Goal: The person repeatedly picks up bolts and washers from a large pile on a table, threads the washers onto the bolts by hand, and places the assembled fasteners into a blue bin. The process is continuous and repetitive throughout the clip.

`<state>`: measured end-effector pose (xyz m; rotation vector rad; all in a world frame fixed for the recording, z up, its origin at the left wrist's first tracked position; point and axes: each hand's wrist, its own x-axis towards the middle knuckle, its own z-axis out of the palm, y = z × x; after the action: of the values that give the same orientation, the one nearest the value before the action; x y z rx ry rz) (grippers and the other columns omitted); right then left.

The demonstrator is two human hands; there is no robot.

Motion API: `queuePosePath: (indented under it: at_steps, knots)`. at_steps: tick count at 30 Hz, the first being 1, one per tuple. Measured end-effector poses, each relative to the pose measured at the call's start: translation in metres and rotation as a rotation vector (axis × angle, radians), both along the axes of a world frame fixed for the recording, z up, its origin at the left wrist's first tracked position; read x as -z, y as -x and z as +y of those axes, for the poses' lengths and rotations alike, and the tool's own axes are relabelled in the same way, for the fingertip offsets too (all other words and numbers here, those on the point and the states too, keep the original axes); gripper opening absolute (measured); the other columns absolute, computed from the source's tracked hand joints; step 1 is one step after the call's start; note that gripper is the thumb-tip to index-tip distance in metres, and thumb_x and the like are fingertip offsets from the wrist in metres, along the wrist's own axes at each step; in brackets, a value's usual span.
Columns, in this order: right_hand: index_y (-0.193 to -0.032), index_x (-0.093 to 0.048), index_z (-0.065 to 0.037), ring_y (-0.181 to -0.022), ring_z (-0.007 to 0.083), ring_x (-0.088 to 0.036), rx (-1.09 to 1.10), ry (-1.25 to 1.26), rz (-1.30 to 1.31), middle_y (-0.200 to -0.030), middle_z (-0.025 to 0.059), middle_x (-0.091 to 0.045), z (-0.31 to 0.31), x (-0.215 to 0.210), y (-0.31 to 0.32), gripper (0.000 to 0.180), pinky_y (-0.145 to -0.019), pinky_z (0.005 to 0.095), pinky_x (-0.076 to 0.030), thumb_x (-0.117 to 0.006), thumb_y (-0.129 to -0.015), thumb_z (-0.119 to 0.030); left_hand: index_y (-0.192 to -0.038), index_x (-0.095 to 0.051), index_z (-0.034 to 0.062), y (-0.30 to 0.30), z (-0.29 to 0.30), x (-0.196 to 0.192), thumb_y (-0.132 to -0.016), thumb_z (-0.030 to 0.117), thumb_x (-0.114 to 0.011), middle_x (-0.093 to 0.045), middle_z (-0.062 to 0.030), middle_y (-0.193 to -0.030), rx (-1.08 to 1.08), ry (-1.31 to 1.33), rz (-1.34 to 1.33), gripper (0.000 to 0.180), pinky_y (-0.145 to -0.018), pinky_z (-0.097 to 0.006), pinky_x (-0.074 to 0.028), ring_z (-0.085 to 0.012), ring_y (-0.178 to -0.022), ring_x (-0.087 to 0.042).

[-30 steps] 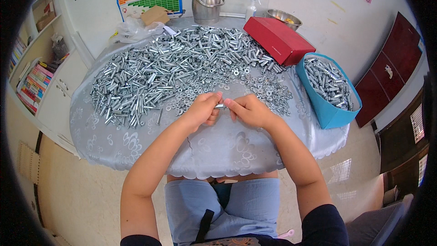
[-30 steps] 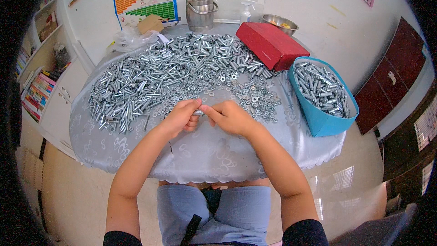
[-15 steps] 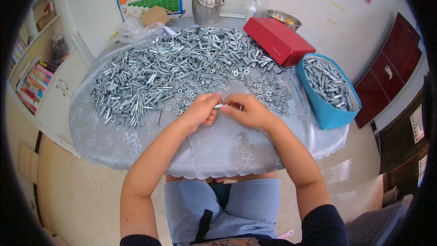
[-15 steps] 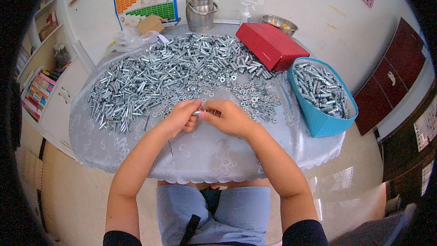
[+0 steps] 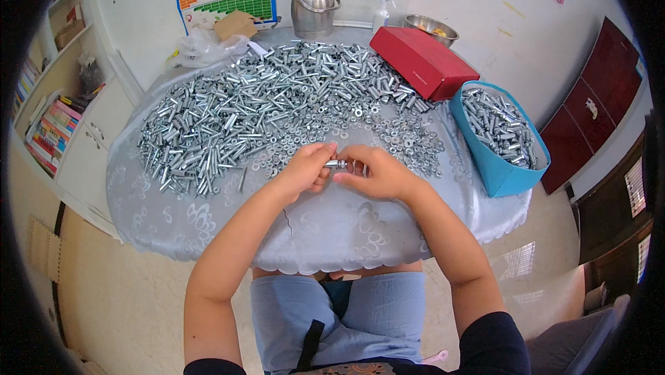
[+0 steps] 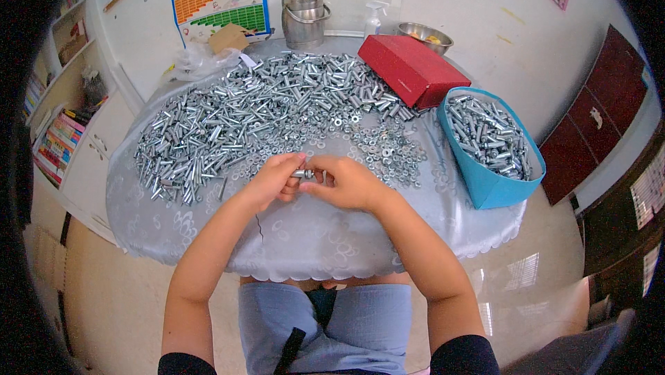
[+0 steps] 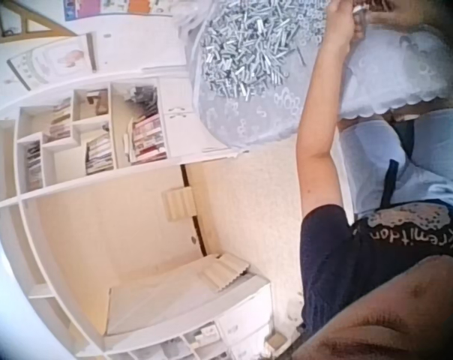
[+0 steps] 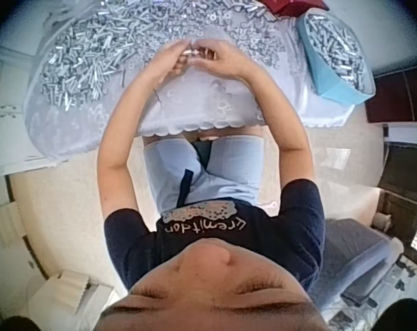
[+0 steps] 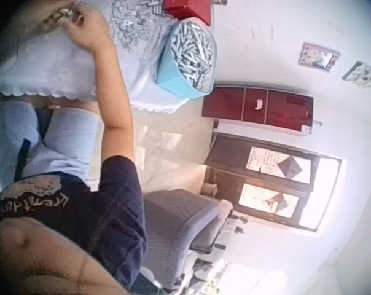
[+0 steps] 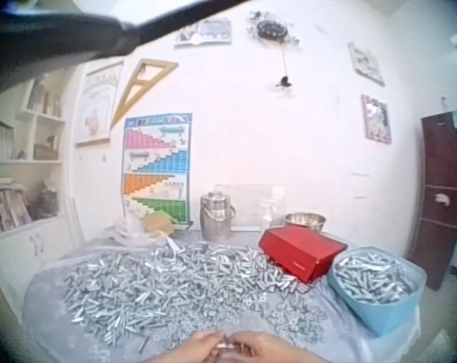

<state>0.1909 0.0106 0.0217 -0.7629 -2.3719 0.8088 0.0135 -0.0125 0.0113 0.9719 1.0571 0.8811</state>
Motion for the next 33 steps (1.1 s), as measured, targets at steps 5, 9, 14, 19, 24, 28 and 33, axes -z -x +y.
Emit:
queuePosePath:
  at_steps: [5, 9, 14, 19, 24, 28, 33]
  knots:
    - [-0.095, -0.059, -0.001, -0.058, 0.0155, -0.052, -0.013, 0.184, -0.131, -0.066, 0.0082, -0.056, 0.008, 0.002, -0.002, 0.029, -0.056, 0.0289, -0.043, -0.061, -0.081, -0.027, -0.08, -0.045, 0.0106, 0.002, 0.002, 0.003, -0.093, 0.032, -0.041, -0.026, 0.007, -0.051, 0.035, -0.011, 0.019, 0.025, -0.037, -0.022, -0.014, -0.0039, -0.041, -0.019]
    - [-0.094, -0.059, -0.002, -0.062, 0.0228, -0.056, 0.002, 0.054, -0.131, -0.074, 0.0125, -0.06, 0.0, -0.003, 0.0, 0.032, -0.06, 0.0329, -0.044, -0.056, -0.084, -0.032, -0.08, -0.045, 0.0108, 0.002, 0.004, 0.006, -0.092, 0.031, -0.042, -0.029, 0.0069, -0.052, 0.035, 0.006, 0.003, 0.024, -0.037, -0.021, -0.015, -0.0036, -0.041, -0.02]
    - [-0.095, -0.058, -0.004, -0.065, 0.0272, -0.057, 0.011, 0.017, -0.135, -0.075, 0.0129, -0.06, 0.014, 0.012, -0.004, 0.03, -0.059, 0.0354, -0.044, -0.057, -0.082, -0.031, -0.082, -0.046, 0.0105, 0.001, 0.006, 0.007, -0.093, 0.029, -0.042, -0.03, 0.0068, -0.052, 0.049, 0.026, 0.039, 0.022, -0.036, -0.021, -0.015, -0.0033, -0.04, -0.022]
    - [-0.095, -0.06, -0.006, -0.066, 0.0294, -0.058, -0.024, -0.104, -0.078, -0.075, 0.013, -0.06, 0.001, -0.002, -0.003, 0.032, -0.059, 0.0369, -0.044, -0.056, -0.082, -0.034, -0.084, -0.047, 0.0094, 0.002, 0.004, 0.007, -0.092, 0.029, -0.043, -0.028, 0.0072, -0.052, 0.062, 0.014, 0.025, 0.022, -0.037, -0.021, -0.015, -0.0035, -0.041, -0.021]
    - [-0.092, -0.061, -0.007, -0.061, 0.0275, -0.057, -0.041, -0.095, -0.189, -0.069, 0.0107, -0.059, 0.008, 0.003, -0.004, 0.034, -0.057, 0.0363, -0.044, -0.056, -0.082, -0.039, -0.082, -0.048, 0.0087, 0.0, 0.003, 0.004, -0.092, 0.029, -0.043, -0.028, 0.0074, -0.052, 0.036, 0.015, 0.01, 0.023, -0.037, -0.021, -0.015, -0.0035, -0.04, -0.02]
    - [-0.092, -0.062, -0.007, -0.061, 0.0274, -0.057, 0.06, -0.143, -0.103, -0.069, 0.0106, -0.059, -0.002, -0.004, 0.0, 0.035, -0.057, 0.0369, -0.044, -0.054, -0.082, -0.04, -0.079, -0.047, 0.0087, 0.003, 0.002, 0.004, -0.091, 0.029, -0.044, -0.028, 0.0075, -0.051, 0.05, 0.009, -0.008, 0.024, -0.037, -0.022, -0.015, -0.0036, -0.04, -0.02]
    - [-0.093, -0.062, -0.007, -0.063, 0.0265, -0.057, 0.095, 0.018, -0.185, -0.072, 0.0101, -0.06, 0.01, 0.01, -0.001, 0.035, -0.057, 0.0365, -0.045, -0.056, -0.081, -0.039, -0.078, -0.047, 0.0089, 0.0, 0.003, 0.005, -0.091, 0.03, -0.044, -0.028, 0.0075, -0.051, 0.04, 0.004, 0.012, 0.025, -0.037, -0.021, -0.015, -0.0034, -0.04, -0.02]
